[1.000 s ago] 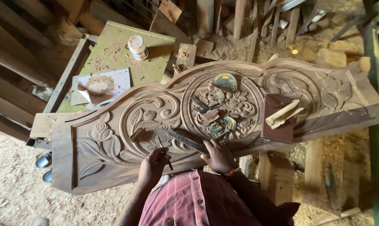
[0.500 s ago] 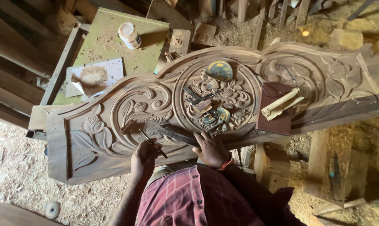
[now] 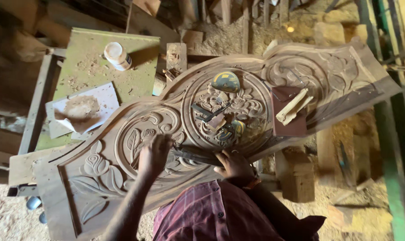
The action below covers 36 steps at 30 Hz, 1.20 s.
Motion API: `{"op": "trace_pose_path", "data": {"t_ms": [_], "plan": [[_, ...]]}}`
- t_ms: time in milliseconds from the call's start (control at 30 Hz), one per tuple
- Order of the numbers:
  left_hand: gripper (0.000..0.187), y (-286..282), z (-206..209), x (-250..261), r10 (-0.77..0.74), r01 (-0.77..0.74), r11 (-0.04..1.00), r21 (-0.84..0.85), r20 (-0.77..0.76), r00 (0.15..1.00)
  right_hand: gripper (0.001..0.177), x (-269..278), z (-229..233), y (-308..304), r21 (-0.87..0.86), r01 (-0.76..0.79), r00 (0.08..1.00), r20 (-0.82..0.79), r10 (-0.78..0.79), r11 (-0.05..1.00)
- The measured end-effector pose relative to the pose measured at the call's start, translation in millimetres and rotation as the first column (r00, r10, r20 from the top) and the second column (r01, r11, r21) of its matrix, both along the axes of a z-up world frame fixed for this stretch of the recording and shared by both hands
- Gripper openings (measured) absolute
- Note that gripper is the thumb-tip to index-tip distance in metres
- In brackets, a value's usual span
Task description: The person carves a floral design into a wooden panel using a chisel and mallet. They repeatedly strike the chisel to shape the wood and occasionally pause to clear away wood shavings.
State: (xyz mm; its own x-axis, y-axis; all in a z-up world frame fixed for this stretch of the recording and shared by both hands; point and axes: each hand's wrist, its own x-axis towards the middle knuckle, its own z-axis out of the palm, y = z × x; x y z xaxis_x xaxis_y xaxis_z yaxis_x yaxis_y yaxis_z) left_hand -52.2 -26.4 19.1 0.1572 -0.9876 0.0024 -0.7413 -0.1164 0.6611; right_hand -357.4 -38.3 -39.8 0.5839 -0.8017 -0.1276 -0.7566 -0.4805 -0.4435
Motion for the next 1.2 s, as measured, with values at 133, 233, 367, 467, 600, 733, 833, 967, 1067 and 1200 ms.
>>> {"op": "trace_pose_path", "data": {"t_ms": [133,233,367,467,600,733,833,967,1067,1200], "plan": [[0.016,-54,-2,43,-0.223,0.227,0.957,-0.181,0.040,0.974,0.061,16,4,15,-0.109,0.120,0.992,-0.029,-0.124,0.987],[0.019,-111,-8,64,-0.358,0.380,0.921,-0.090,0.197,0.913,0.059,25,11,21,-0.068,0.226,0.973,-0.038,-0.229,0.972],[0.023,-172,-21,71,-0.493,0.477,0.870,0.128,0.196,0.847,0.049,32,29,39,0.012,0.367,0.925,0.098,-0.367,0.930],[0.026,-209,-28,66,-0.581,0.607,0.780,-0.151,0.183,0.793,0.043,35,44,42,0.293,0.521,0.801,0.158,-0.578,0.802],[0.033,-235,-36,61,-0.565,0.607,0.794,-0.036,0.324,0.759,0.041,34,52,31,0.491,0.570,0.679,0.171,-0.714,0.659],[0.016,-263,-49,54,-0.435,0.505,0.806,-0.309,0.270,0.859,0.039,23,45,13,0.419,0.534,0.684,0.298,-0.666,0.735],[0.013,-283,-53,51,-0.603,0.595,0.707,-0.383,0.115,0.790,0.034,11,38,-3,0.449,0.555,0.676,0.247,-0.694,0.701],[0.027,-292,-50,45,-0.697,0.713,0.681,-0.166,0.152,0.701,0.025,3,26,-30,0.402,0.500,0.673,0.378,-0.636,0.768],[0.025,-296,-45,37,-0.682,0.692,0.721,-0.019,0.154,0.715,0.025,1,23,-47,0.374,0.493,0.665,0.420,-0.618,0.785],[0.028,-299,-36,36,-0.688,0.697,0.717,0.020,0.180,0.703,0.032,5,31,-69,0.290,0.465,0.674,0.497,-0.547,0.837]]}}
